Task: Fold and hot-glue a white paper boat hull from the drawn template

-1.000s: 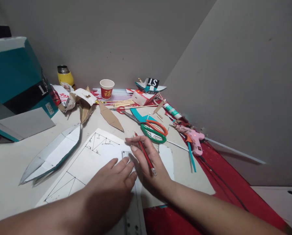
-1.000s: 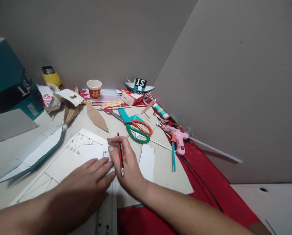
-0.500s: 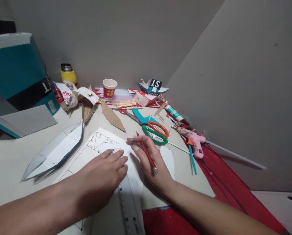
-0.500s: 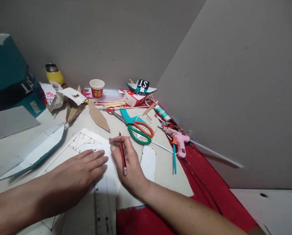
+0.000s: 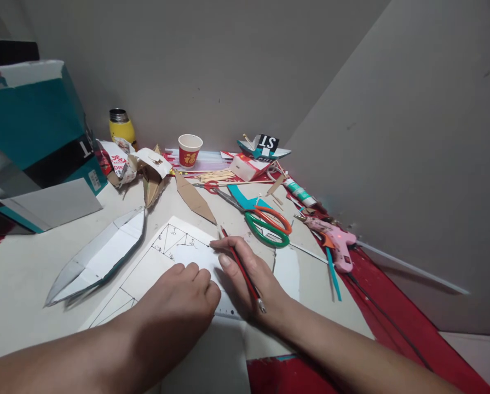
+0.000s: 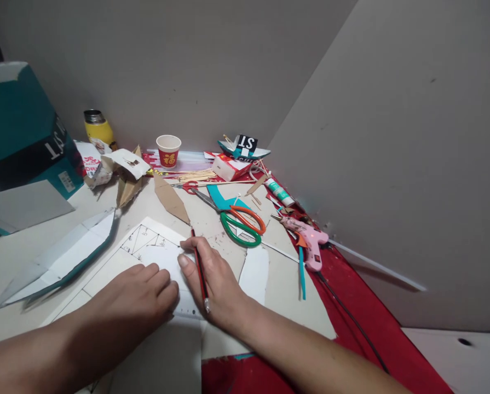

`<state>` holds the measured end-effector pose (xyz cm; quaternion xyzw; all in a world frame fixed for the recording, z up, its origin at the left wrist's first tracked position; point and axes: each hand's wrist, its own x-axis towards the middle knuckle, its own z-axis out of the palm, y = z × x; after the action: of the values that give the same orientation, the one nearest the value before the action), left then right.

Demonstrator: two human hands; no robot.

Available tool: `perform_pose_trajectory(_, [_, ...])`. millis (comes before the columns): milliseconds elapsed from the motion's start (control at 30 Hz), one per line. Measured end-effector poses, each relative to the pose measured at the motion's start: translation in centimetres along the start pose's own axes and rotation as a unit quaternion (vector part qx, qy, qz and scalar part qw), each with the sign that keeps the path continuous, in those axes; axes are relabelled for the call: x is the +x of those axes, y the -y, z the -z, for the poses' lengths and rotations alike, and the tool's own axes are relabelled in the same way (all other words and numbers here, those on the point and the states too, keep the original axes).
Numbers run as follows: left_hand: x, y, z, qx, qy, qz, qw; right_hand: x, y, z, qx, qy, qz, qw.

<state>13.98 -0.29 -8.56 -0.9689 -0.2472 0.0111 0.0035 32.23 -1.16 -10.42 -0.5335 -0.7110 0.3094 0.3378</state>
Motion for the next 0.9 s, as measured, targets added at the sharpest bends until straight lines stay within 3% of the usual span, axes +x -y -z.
perform_pose_trajectory(267, [-0.2, -1.7, -0.6, 0.021, -0.012, -0.017, 1.0, -0.2, -0.3, 0.1, 0.036, -0.032, -0.027, 0.998])
perform_pose_trajectory(533, [-0.1, -2.0, -0.7, 0.067, -0.03, -0.048, 0.996, 0.2, -1.0, -0.1, 0.143, -0.072, -0.076, 0.984])
perform_pose_trajectory(700, [-0.2, -2.2, -1.5, 0.071, -0.04, -0.062, 0.995, 0.2, -0.4, 0.3, 0.146, -0.078, -0.066, 0.984])
perform_pose_trajectory(900, [-0.5, -3.0, -2.9, 0.09, -0.077, -0.035, 0.992, 0.3, -0.4, 0.6, 0.139, -0.105, -0.057, 0.983])
